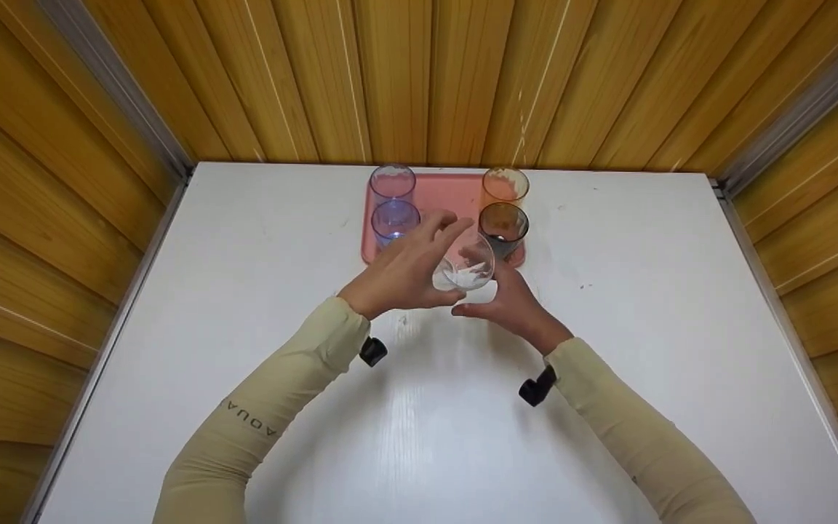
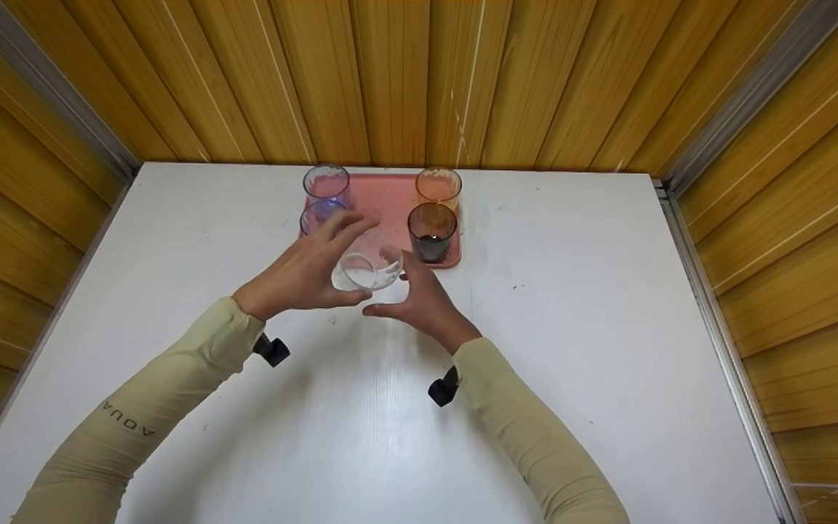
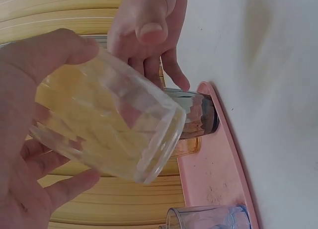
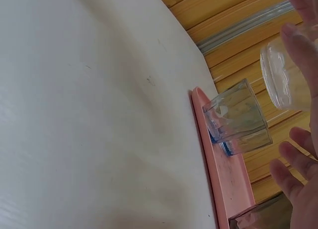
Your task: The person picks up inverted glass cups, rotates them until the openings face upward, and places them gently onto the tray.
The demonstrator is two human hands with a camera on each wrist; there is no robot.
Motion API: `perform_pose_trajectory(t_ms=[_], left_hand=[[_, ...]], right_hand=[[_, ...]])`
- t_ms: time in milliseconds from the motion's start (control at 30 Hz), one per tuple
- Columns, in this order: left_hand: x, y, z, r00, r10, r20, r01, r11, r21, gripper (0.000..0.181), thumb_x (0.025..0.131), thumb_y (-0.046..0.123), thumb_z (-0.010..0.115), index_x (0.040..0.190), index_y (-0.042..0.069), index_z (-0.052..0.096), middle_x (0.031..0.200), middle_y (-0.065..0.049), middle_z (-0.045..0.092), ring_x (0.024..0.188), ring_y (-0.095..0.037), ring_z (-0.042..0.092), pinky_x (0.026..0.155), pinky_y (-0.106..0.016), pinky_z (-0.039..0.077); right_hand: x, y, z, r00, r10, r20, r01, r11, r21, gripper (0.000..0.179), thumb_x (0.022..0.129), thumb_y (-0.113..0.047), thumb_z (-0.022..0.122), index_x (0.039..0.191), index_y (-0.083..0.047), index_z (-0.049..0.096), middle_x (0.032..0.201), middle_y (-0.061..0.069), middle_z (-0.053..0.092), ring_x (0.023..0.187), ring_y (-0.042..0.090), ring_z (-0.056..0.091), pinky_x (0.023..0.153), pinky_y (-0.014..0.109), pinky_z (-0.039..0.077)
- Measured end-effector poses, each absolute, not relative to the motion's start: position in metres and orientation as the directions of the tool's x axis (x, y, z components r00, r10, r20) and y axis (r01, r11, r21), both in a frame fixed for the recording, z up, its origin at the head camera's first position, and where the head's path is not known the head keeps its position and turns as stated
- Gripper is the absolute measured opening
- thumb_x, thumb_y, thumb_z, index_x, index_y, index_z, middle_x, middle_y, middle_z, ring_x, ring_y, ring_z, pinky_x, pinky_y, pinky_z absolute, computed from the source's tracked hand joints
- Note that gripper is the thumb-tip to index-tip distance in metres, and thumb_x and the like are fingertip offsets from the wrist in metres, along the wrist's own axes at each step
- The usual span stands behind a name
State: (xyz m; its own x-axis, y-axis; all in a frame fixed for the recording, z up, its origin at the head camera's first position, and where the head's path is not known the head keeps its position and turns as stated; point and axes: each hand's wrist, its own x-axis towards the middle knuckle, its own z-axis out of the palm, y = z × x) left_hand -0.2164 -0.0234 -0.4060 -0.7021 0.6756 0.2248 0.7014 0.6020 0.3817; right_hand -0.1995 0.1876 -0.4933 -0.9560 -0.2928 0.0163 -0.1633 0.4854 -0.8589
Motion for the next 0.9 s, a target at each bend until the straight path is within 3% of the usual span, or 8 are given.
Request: perform_pose_trajectory(t_ms=[133,333,467,600,767,900], left_hand=[[-0.215,-0.022,-0.407,-0.703,0.671,0.235,0.699,0.595,0.396,0.089,0.076,0.049,0.076,0.148,0.019,0.033,0.139,-0.003,0.042,0.110,-0.016,0.056,0.091,-0.029,0.054],[-0.213,-0.023,-0.407,-0.696,0.681,0.227,0.693,0.555,0.460,0.089,0.077,0.049,0.075,0.149,0.022,0.031,0.143,-0.003,0.039,0.115,-0.016,0.055,0.095,-0.032,0.053],[-0.213,-0.025,-0.406,-0.685,0.691,0.232,0.697,0.527,0.486,0.091,0.076,0.046,0.077,0.151,0.022,0.030,0.146,-0.002,0.036,0.122,-0.017,0.052,0.100,-0.034,0.050],[-0.214,-0.026,-0.402,-0.658,0.713,0.241,0.723,0.511,0.465,0.092,0.075,0.048,0.078,0.150,0.025,0.031,0.148,-0.002,0.035,0.126,-0.019,0.050,0.099,-0.036,0.050],[-0.215,-0.026,-0.394,-0.639,0.744,0.195,0.737,0.520,0.432,0.085,0.077,0.049,0.076,0.149,0.035,0.033,0.151,-0.001,0.037,0.132,-0.020,0.046,0.103,-0.042,0.048],[-0.216,-0.024,-0.387,-0.617,0.773,0.149,0.754,0.527,0.392,0.073,0.079,0.046,0.076,0.143,0.031,0.045,0.149,-0.002,0.041,0.131,-0.021,0.048,0.104,-0.043,0.047]], right_hand=[[-0.199,0.184,-0.493,-0.966,-0.260,-0.002,-0.128,0.482,-0.867,0.096,0.062,-0.055,0.085,0.144,-0.033,0.040,0.149,-0.007,0.044,0.140,0.018,0.037,0.118,0.053,0.025],[-0.198,0.183,-0.496,-0.959,-0.263,0.102,-0.208,0.416,-0.885,0.083,0.070,-0.038,0.085,0.141,-0.019,0.046,0.142,-0.001,0.054,0.135,0.020,0.046,0.115,0.049,0.032],[-0.198,0.183,-0.497,-0.957,-0.258,0.133,-0.236,0.427,-0.873,0.081,0.071,-0.036,0.085,0.140,-0.015,0.048,0.139,0.000,0.057,0.133,0.020,0.048,0.113,0.049,0.036],[-0.197,0.183,-0.498,-0.959,-0.258,0.114,-0.222,0.442,-0.869,0.081,0.071,-0.040,0.085,0.140,-0.022,0.048,0.139,-0.002,0.056,0.130,0.019,0.049,0.108,0.050,0.041],[-0.197,0.183,-0.500,-0.962,-0.267,0.065,-0.191,0.481,-0.856,0.086,0.070,-0.048,0.083,0.144,-0.032,0.043,0.143,-0.005,0.051,0.130,0.018,0.048,0.106,0.050,0.042],[-0.197,0.184,-0.502,-0.959,-0.275,0.061,-0.199,0.508,-0.838,0.091,0.069,-0.050,0.082,0.146,-0.032,0.038,0.144,-0.006,0.049,0.130,0.017,0.047,0.106,0.050,0.042]])
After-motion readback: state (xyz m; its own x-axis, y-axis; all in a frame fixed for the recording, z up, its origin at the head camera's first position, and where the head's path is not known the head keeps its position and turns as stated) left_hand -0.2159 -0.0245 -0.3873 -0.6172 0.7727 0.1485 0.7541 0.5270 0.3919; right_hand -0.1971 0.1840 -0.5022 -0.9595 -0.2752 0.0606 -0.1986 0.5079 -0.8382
